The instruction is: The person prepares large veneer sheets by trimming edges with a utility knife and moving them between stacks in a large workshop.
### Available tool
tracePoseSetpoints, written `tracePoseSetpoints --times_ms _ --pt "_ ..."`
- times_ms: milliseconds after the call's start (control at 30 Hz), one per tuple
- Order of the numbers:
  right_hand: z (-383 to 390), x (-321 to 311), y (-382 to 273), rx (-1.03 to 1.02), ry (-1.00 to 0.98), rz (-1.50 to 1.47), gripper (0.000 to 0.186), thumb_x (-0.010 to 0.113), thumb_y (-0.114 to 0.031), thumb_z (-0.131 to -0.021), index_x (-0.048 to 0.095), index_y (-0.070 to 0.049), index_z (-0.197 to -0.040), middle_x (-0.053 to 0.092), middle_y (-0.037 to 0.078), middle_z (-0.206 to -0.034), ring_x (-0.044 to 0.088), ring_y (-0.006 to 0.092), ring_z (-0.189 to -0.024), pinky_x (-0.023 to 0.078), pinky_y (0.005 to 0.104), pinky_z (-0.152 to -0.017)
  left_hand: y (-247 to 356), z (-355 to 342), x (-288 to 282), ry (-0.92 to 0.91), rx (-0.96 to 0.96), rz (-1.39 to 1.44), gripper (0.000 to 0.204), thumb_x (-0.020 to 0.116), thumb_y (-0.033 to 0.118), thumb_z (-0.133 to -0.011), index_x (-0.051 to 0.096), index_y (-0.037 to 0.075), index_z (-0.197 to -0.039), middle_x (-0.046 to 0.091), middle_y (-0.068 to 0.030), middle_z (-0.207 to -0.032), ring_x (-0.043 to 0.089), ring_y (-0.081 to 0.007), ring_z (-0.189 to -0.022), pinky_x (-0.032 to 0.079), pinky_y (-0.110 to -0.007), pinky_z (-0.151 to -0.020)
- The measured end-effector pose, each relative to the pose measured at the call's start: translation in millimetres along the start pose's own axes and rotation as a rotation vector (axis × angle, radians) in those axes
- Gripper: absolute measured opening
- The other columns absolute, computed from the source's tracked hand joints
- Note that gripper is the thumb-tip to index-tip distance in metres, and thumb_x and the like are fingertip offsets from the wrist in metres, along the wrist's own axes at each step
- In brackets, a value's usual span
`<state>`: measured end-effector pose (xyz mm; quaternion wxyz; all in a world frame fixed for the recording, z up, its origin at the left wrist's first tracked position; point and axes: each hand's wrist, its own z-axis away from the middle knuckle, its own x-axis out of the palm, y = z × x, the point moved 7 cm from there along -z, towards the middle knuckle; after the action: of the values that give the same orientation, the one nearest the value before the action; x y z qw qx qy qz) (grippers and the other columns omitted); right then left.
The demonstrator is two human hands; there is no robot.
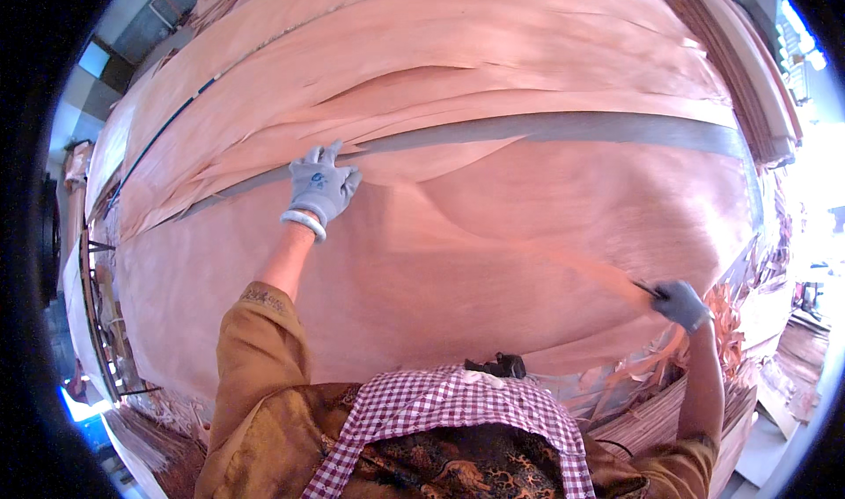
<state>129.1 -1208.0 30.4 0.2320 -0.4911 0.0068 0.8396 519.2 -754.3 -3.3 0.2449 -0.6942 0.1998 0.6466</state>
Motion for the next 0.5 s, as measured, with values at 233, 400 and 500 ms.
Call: tracePoseSetpoints --times_ms 233,400,500 --pt "311 21 258 1.082 0.319 0.273 0.032 0.056 -0.018 -0.081 0.06 -0.009 -0.111 0.062 0.021 -0.103 0.06 0.0388 -0.094 0.048 0.0444 -0.078 23 -7 -9 0.171 0.068 0.139 0.017 0.059 0.03 -0.08 0.068 0.018 -0.088 0.054 -0.0097 -0.121 0.048 -0.0312 -0.109 0.038 -0.047 -0.087" --pt "185 -6 113 0.544 0.501 -0.277 0.023 0.058 -0.014 -0.081 0.063 -0.005 -0.102 0.066 0.009 -0.09 0.064 0.0241 -0.083 0.05 0.0383 -0.068 34 -1 4 0.289 0.174 0.182 0.015 0.059 0.017 -0.078 0.057 0.006 -0.089 0.056 -0.0146 -0.11 0.052 -0.0336 -0.097 0.042 -0.046 -0.082" --pt "69 57 -56 0.174 -0.18 -1.188 0.047 0.053 -0.013 -0.087 0.044 -0.001 -0.132 0.054 0.004 -0.127 0.051 0.0166 -0.115 0.041 0.0317 -0.095 5 10 17 0.266 0.104 0.094 0.017 0.058 0.017 -0.079 0.057 0.005 -0.092 0.055 -0.016 -0.112 0.052 -0.0347 -0.1 0.042 -0.046 -0.084"
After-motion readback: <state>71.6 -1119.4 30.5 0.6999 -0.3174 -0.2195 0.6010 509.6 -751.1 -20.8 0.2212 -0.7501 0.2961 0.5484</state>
